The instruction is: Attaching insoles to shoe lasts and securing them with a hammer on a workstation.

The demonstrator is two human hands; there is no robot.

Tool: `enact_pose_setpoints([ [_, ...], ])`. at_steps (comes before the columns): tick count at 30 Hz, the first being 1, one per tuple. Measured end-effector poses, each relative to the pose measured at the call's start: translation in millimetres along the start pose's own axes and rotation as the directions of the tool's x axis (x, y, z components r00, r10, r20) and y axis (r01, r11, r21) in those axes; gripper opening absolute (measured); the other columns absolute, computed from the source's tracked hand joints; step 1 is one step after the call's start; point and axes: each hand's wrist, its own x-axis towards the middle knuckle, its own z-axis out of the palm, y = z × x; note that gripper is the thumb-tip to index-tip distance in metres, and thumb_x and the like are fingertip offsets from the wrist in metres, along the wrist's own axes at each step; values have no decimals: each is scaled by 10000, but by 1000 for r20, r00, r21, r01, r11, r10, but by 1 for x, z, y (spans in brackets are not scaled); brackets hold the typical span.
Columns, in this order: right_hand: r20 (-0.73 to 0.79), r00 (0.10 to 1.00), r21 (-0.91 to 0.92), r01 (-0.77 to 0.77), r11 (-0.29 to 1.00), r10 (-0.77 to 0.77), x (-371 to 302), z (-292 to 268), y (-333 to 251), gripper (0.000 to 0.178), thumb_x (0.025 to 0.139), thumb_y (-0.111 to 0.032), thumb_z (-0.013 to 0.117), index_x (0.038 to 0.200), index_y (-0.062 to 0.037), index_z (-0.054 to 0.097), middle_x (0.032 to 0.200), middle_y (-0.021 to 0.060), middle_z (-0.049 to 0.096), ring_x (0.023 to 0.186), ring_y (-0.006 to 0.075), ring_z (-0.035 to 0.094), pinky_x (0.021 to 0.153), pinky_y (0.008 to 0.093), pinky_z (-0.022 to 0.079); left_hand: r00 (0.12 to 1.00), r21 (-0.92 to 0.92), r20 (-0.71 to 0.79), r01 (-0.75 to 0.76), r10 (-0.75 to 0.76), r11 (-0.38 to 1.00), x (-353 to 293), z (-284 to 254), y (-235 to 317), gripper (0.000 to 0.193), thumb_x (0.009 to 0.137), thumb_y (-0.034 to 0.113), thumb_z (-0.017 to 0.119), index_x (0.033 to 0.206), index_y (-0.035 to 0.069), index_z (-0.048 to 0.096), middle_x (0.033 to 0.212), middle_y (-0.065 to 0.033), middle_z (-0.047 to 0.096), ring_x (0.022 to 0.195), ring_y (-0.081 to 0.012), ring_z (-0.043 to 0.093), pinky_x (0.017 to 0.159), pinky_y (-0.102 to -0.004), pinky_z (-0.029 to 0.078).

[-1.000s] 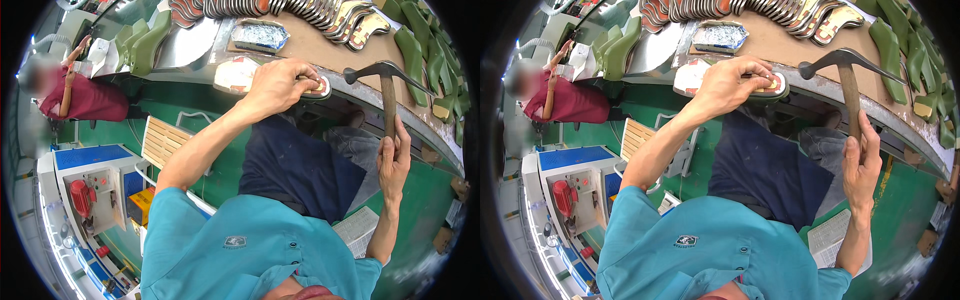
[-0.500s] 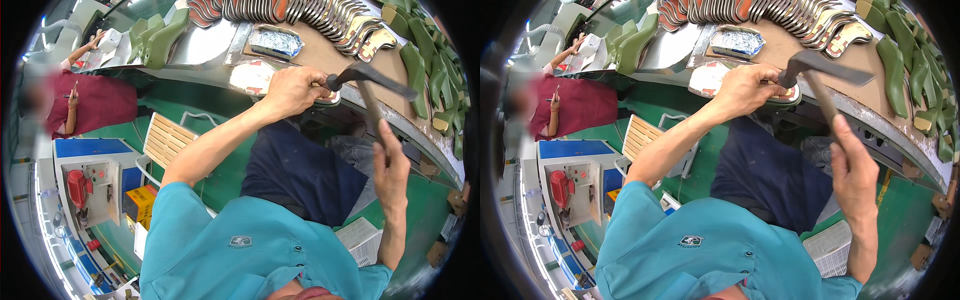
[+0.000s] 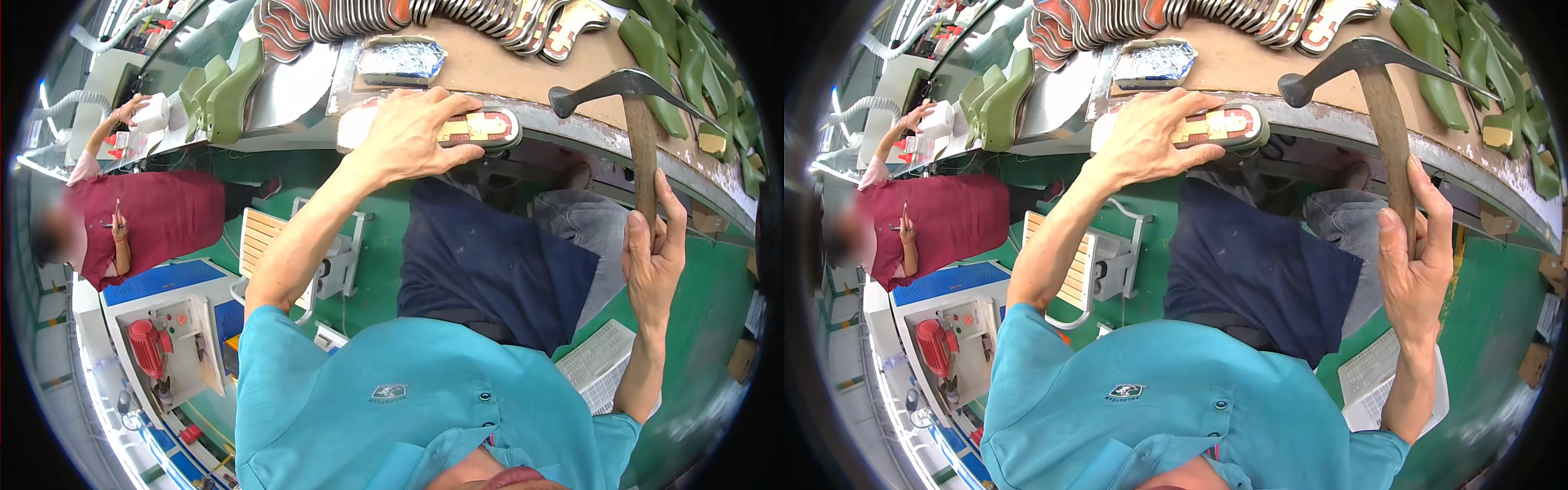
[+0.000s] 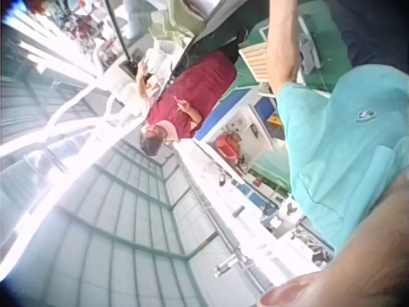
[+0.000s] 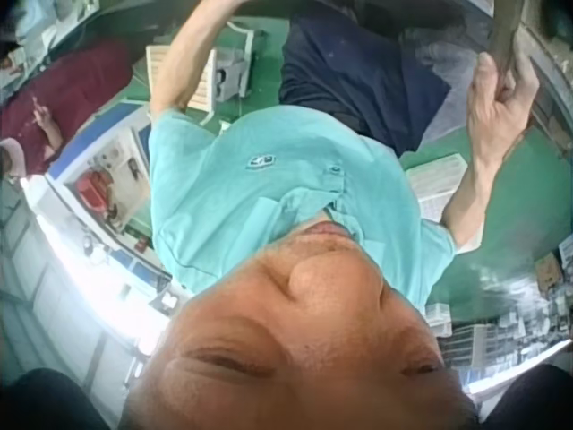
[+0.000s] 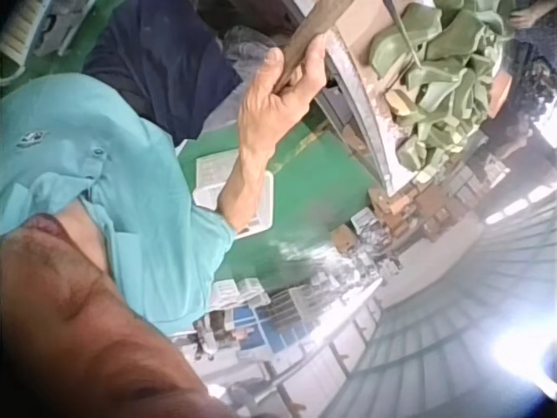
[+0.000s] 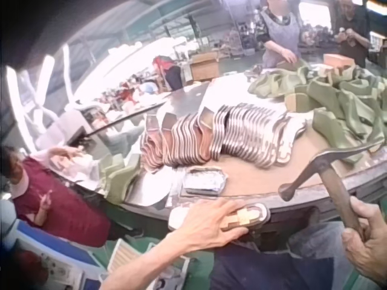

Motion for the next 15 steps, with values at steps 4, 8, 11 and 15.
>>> enact_pose_setpoints([
  [4, 56, 992, -123, 120, 985, -113, 4, 2, 9, 472, 913, 11, 572, 1359, -13, 420, 1346, 122, 523, 1087, 150, 575, 889, 249, 463, 999, 5, 15, 30, -30, 1000, 1, 2, 1, 542, 758, 418, 716, 1217, 172, 566, 1040, -98, 595, 936, -309, 596, 862, -424, 439],
  [8, 154, 968, -274, 235, 933, -199, 8, 5, -2, 446, 892, 16, 600, 1315, 7, 458, 1350, 128, 523, 1091, 145, 578, 924, 251, 446, 999, 16, -32, 9, -9, 1000, 0, 3, 3, 543, 752, 428, 718, 1204, 170, 562, 1007, -101, 590, 904, -320, 600, 826, -436, 451],
  [11, 94, 957, -302, 291, 908, -275, 10, -6, -23, 458, 894, 7, 605, 1323, -4, 447, 1353, 138, 522, 809, 65, 565, 720, 191, 463, 999, 57, -28, 35, -33, 998, -2, 2, 5, 543, 748, 447, 715, 1188, 169, 560, 1000, -115, 589, 881, -333, 605, 804, -445, 458],
  [15, -88, 869, -6, 488, 873, -486, 17, 3, -66, 536, 978, -130, 511, 1453, -110, 262, 683, 44, 496, 430, 39, 357, 372, 169, 253, 998, 41, -58, 28, -25, 999, -3, 6, 4, 548, 750, 469, 706, 1178, 158, 563, 958, -138, 589, 835, -335, 611, 782, -440, 461],
])
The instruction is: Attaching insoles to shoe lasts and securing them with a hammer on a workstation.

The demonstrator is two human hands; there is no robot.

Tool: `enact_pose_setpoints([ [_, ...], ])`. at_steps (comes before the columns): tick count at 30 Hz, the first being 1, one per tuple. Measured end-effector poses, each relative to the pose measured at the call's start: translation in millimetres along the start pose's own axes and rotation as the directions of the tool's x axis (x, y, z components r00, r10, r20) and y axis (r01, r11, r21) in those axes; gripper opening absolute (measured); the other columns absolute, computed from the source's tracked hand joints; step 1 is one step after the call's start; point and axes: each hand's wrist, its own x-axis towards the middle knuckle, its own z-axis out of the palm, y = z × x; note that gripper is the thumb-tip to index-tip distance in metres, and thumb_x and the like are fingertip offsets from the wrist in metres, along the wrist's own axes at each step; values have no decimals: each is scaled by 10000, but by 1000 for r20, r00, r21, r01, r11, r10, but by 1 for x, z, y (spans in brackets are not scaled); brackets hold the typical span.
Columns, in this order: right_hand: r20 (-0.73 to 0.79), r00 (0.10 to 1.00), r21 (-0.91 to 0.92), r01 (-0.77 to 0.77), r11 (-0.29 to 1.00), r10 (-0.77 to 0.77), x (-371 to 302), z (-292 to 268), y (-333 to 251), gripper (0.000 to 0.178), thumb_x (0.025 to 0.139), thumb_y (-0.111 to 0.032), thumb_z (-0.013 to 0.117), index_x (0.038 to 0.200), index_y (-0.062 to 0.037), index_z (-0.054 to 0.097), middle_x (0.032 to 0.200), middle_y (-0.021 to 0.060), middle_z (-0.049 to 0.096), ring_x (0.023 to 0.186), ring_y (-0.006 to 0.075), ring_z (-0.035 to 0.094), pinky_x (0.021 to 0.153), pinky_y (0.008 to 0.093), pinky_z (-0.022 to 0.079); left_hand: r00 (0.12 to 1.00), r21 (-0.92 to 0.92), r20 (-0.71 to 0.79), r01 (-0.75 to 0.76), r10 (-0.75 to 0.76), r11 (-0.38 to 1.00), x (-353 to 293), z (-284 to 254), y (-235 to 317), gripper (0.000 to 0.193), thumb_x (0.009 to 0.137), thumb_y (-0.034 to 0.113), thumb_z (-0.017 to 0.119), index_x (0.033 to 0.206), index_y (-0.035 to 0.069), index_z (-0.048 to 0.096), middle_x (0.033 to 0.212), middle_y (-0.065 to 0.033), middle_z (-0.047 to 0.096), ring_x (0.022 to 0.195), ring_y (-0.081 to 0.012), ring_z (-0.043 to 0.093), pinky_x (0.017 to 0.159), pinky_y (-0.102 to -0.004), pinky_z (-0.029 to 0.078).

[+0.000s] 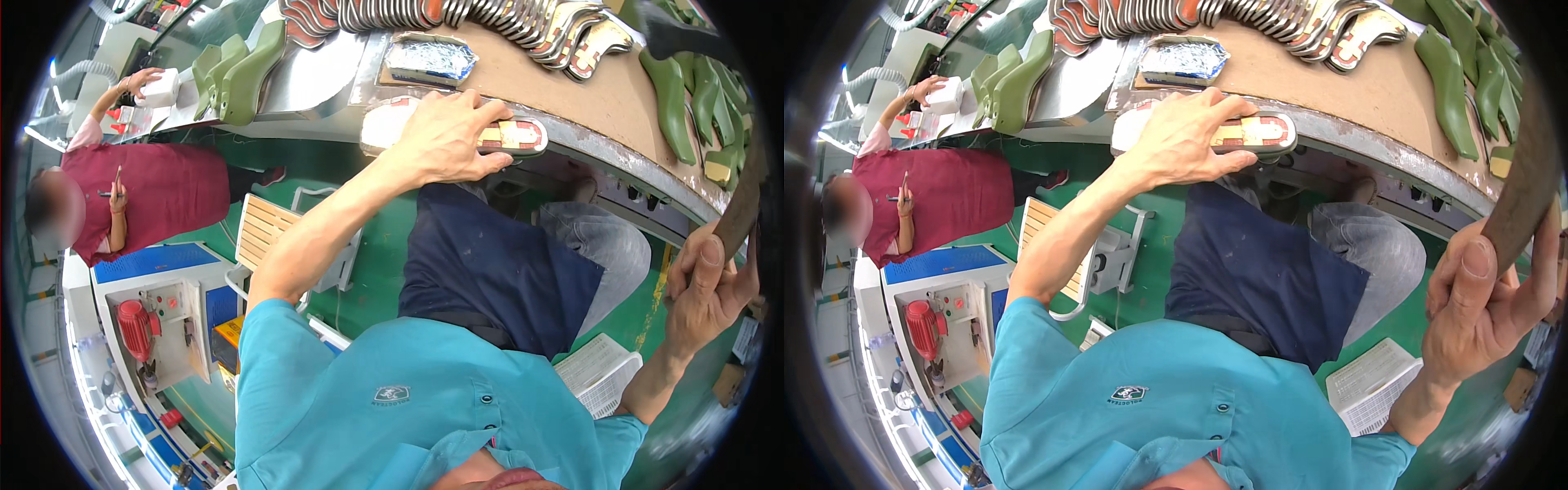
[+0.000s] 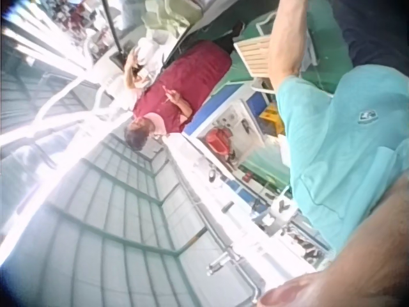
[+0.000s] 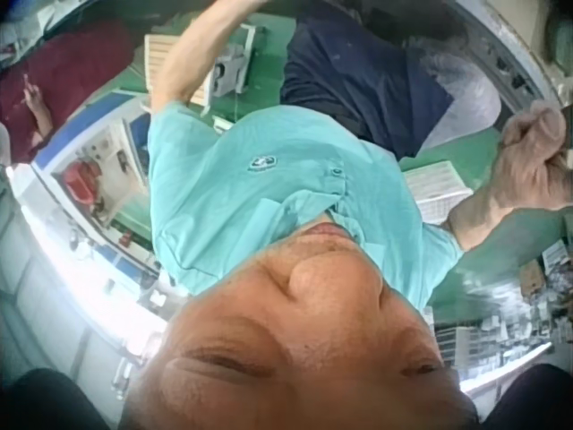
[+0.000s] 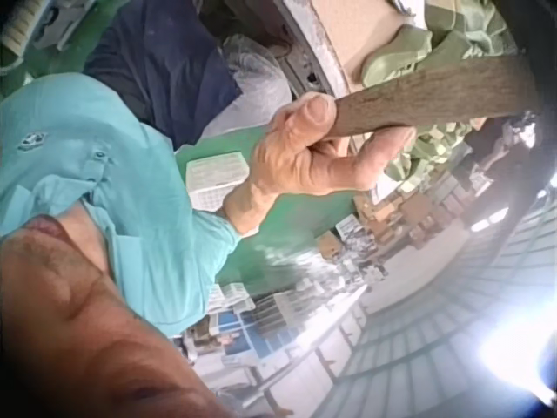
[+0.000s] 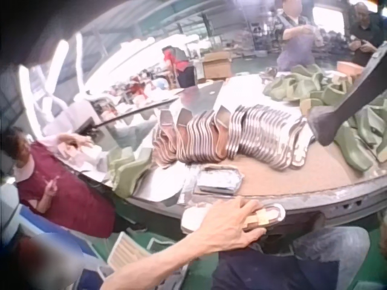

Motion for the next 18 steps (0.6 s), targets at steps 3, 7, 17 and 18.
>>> enact_pose_setpoints([
  [3, 261, 965, -354, 82, 932, 15, -20, 9, 33, 505, 941, -19, 527, 1413, -92, 363, 991, 147, 601, 774, 128, 570, 670, 240, 466, 999, -1, -18, -30, 30, 1000, 3, 1, 4, 546, 743, 468, 714, 1153, 135, 575, 927, -126, 587, 826, -316, 613, 770, -436, 461],
  [7, 391, 892, -352, -84, 932, 228, -3, 21, 25, 485, 865, 42, 610, 1324, -14, 463, 1302, 154, 563, 1206, 231, 542, 999, 316, 415, 1000, 7, -22, 4, -4, 1000, -4, 6, 2, 526, 742, 456, 719, 1128, 128, 578, 937, -128, 582, 842, -312, 612, 774, -419, 456],
  [17, 328, 910, -397, -110, 911, 252, -29, 35, 46, 407, 883, 0, 604, 1278, -75, 539, 1192, 116, 625, 986, 215, 625, 880, 325, 482, 1000, 5, -11, 7, -7, 1000, -2, 5, 4, 520, 744, 449, 719, 1127, 127, 578, 957, -123, 586, 893, -303, 608, 795, -418, 450],
  [18, 366, 874, -372, -177, 911, 319, -19, 36, 44, 439, 890, 12, 596, 1312, -64, 499, 1227, 125, 613, 1060, 219, 614, 919, 319, 464, 1000, -23, -25, 6, -7, 1000, -7, 8, 0, 521, 743, 448, 721, 1127, 127, 576, 957, -126, 586, 895, -306, 608, 795, -419, 454],
])
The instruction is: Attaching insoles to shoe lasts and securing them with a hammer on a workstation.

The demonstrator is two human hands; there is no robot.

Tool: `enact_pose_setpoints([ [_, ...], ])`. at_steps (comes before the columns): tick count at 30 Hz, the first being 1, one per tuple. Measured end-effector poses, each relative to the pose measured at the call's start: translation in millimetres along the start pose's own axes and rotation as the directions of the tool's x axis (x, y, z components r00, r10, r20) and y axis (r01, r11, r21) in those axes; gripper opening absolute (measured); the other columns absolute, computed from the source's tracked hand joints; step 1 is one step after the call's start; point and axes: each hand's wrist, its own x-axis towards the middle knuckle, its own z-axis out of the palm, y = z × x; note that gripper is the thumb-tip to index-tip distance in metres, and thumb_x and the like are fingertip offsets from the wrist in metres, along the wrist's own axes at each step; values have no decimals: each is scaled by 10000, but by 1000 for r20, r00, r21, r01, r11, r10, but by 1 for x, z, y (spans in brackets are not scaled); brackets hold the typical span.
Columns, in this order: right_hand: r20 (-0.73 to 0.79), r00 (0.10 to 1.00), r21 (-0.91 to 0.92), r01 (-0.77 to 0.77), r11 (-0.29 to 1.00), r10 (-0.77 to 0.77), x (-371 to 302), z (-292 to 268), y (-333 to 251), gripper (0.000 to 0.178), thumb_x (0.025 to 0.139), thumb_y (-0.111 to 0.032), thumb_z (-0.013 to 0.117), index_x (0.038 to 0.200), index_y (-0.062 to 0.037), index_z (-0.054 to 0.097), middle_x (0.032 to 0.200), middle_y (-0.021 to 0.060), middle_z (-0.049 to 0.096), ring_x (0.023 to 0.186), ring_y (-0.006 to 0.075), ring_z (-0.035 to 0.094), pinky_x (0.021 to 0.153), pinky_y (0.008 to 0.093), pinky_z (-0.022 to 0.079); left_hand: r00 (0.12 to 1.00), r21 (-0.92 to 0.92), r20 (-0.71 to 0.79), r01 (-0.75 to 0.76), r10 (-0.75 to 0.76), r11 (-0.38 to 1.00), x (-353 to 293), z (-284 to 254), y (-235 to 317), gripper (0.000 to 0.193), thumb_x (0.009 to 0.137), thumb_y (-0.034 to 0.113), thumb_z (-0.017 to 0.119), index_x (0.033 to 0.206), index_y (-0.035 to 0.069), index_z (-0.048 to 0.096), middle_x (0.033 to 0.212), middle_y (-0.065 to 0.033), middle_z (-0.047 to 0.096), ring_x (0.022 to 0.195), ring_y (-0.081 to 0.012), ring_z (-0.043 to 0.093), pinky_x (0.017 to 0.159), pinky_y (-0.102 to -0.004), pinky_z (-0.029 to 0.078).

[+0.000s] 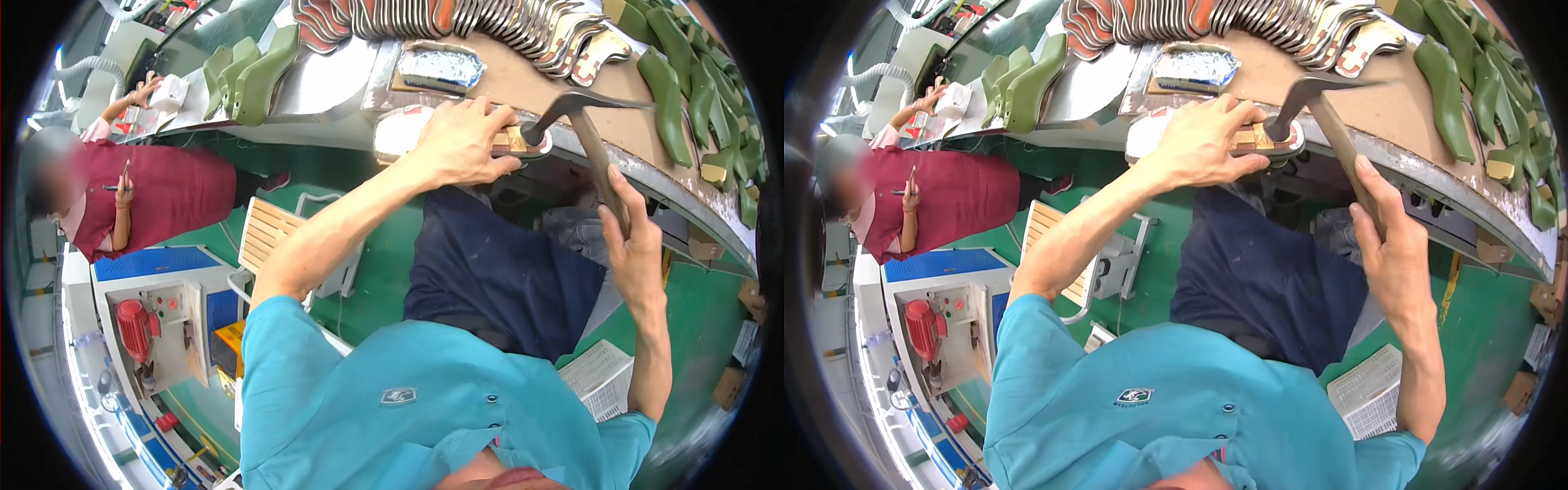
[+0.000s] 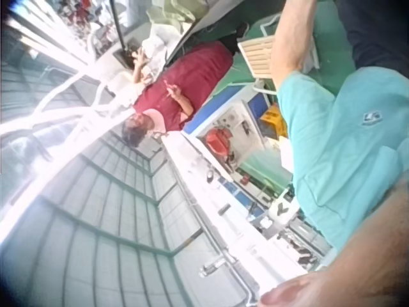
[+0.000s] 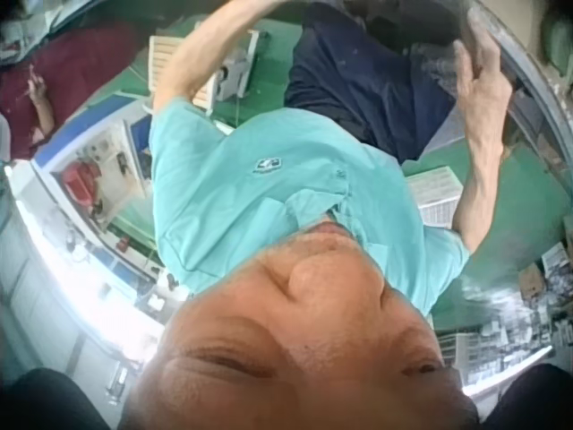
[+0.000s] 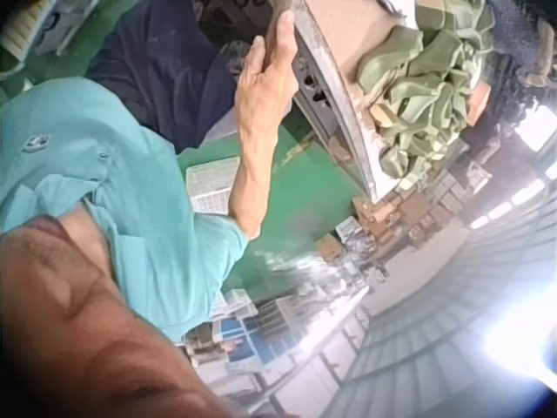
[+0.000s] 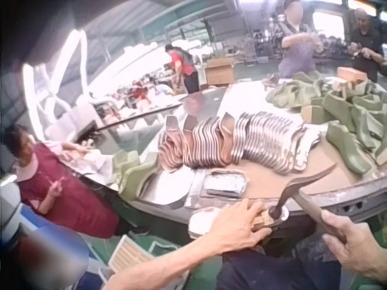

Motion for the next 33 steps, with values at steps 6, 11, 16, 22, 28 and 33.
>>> enact_pose_setpoints([
  [6, -484, 856, 254, 333, 908, -179, -20, -36, 5, 409, 911, -9, 582, 1303, -11, 464, 1177, 167, 633, 1026, 228, 620, 871, 278, 477, 1000, 10, -15, 13, -13, 1000, 5, -2, 1, 521, 740, 444, 726, 1124, 127, 573, 955, -129, 586, 885, -315, 611, 787, -428, 470],
  [11, -54, 945, -442, 266, 857, -321, -16, 4, 6, 446, 922, -14, 570, 1341, -18, 416, 1050, 160, 671, 843, 187, 621, 756, 288, 509, 1000, 12, -8, -15, 15, 1000, 7, -1, 4, 518, 740, 446, 726, 1118, 125, 576, 954, -130, 587, 866, -321, 617, 771, -433, 478],
  [16, -324, 939, 76, 150, 986, -118, -26, 10, 18, 451, 921, 5, 559, 1343, -22, 402, 1334, 150, 520, 1101, 217, 587, 913, 308, 467, 1000, 6, -13, 0, 1, 1000, 5, -1, 2, 533, 730, 441, 736, 1116, 110, 579, 944, -135, 590, 863, -326, 618, 766, -427, 482],
  [22, -21, 968, 293, -232, 927, 249, -29, 23, -2, 503, 938, -33, 554, 1402, -107, 374, 1121, 64, 584, 626, 26, 453, 506, 188, 368, 997, -10, -71, -19, 19, 1000, 4, 5, -2, 571, 711, 425, 748, 1120, 63, 579, 986, -148, 606, 893, -319, 619, 797, -415, 474],
  [28, -151, 934, 626, -164, 762, 325, -34, 18, -8, 476, 960, -77, 532, 1408, -121, 377, 794, -11, 569, 495, 9, 353, 436, 172, 305, 998, 10, -65, -24, 25, 1000, 2, 0, 7, 642, 693, 422, 761, 1151, 21, 555, 1006, -159, 615, 912, -329, 615, 809, -417, 467],
  [33, -103, 975, 285, -160, 945, 196, -33, 8, 4, 452, 944, -40, 545, 1375, -71, 412, 1299, 94, 506, 716, 53, 509, 614, 218, 448, 999, 20, -13, 33, -32, 999, 3, -4, 8, 742, 679, 431, 769, 1215, -1, 493, 993, -177, 619, 891, -342, 618, 807, -424, 470],
])
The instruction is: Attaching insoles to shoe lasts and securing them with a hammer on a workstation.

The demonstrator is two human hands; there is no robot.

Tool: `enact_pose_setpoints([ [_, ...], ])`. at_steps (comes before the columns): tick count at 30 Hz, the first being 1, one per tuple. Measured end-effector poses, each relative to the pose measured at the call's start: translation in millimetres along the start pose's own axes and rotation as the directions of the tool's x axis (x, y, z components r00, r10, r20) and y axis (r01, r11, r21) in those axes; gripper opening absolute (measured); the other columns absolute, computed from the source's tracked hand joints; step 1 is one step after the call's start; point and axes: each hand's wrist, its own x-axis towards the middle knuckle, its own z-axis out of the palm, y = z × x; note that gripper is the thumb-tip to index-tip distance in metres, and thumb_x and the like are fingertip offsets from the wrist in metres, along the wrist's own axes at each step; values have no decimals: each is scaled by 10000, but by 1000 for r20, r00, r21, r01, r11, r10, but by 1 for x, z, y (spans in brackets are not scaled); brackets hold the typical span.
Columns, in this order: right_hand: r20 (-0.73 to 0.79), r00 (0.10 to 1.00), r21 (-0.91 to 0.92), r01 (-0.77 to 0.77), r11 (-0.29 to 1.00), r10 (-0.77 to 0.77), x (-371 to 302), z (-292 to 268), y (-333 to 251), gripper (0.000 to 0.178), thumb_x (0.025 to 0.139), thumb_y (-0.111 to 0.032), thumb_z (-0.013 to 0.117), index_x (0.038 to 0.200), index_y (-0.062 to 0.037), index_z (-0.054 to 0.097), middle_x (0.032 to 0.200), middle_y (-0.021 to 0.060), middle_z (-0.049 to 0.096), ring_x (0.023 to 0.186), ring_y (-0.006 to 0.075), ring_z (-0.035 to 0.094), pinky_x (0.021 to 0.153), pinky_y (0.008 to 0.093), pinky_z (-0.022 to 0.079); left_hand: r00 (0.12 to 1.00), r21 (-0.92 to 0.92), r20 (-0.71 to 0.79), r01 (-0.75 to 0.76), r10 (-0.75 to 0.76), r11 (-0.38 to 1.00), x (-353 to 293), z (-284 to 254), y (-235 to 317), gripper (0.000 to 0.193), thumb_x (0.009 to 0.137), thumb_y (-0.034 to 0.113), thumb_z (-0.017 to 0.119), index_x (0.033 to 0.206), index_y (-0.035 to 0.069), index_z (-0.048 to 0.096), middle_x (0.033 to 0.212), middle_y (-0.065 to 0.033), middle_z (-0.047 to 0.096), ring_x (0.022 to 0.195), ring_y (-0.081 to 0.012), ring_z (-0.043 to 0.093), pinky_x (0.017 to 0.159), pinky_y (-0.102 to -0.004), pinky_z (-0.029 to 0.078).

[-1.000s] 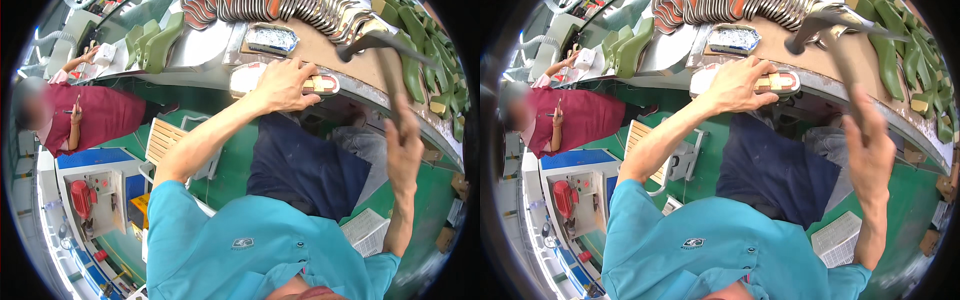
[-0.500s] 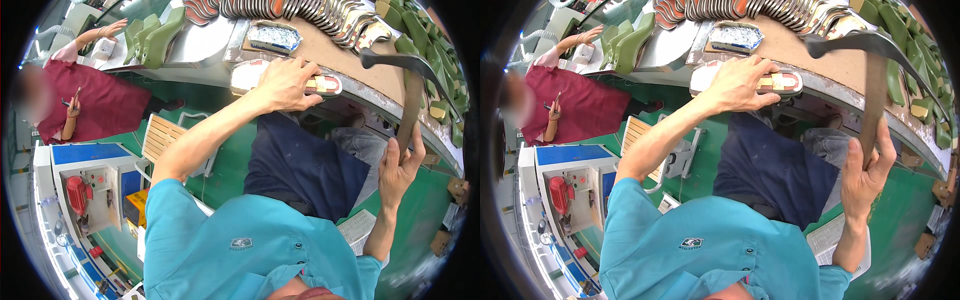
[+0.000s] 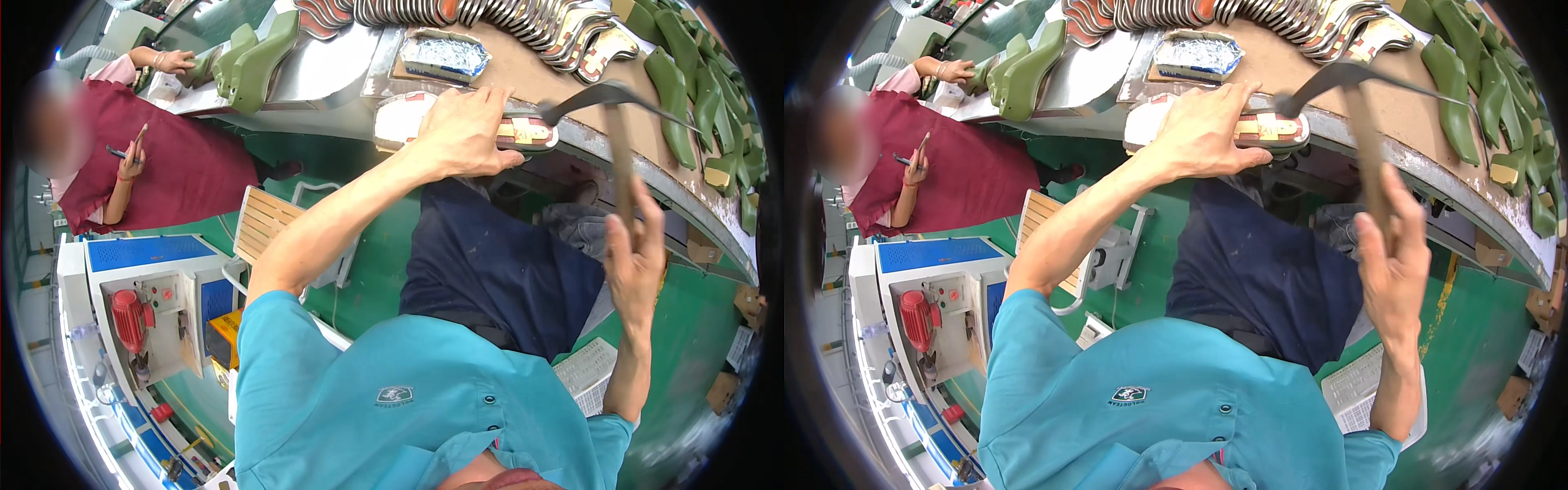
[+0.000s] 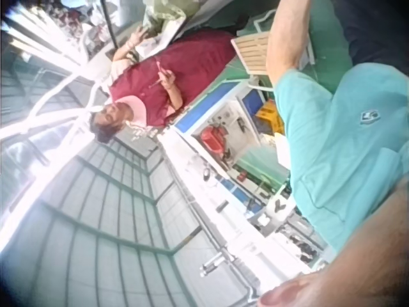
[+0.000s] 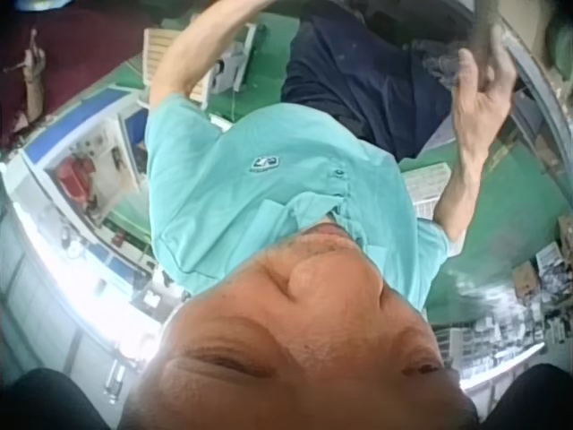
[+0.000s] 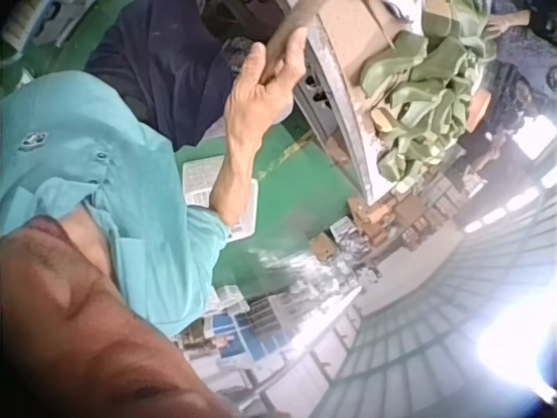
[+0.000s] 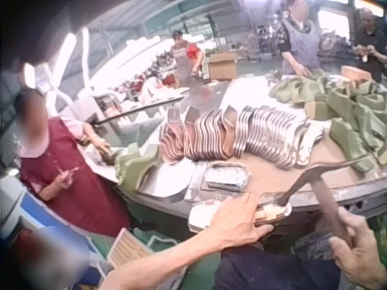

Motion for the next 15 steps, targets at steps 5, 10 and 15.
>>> enact_pose_setpoints([
  [5, -165, 949, -157, 244, 957, -269, -3, -3, 0, 475, 904, 16, 578, 1344, -16, 401, 1190, 140, 539, 1063, 225, 559, 907, 304, 450, 990, 16, -120, -77, 78, 997, 1, 5, 4, 772, 676, 428, 775, 1232, -14, 472, 967, -184, 626, 865, -347, 626, 782, -427, 479],
  [10, 104, 954, -363, 299, 882, -281, 14, -4, 1, 408, 897, -3, 605, 1295, -4, 516, 1296, 136, 573, 1183, 203, 558, 988, 293, 418, 997, 68, -11, -75, 76, 995, -2, -4, 1, 699, 654, 393, 770, 1186, 16, 517, 944, -147, 643, 871, -313, 640, 751, -416, 501],
  [15, -148, 951, -537, 154, 830, -272, 65, -17, 25, 448, 956, -75, 517, 1391, -128, 427, 1344, 151, 527, 1225, 279, 525, 974, 331, 415, 988, 128, 154, -41, 21, 991, 11, -9, 5, 594, 587, 362, 750, 1041, 22, 573, 864, -147, 656, 807, -320, 658, 670, -424, 515],
])
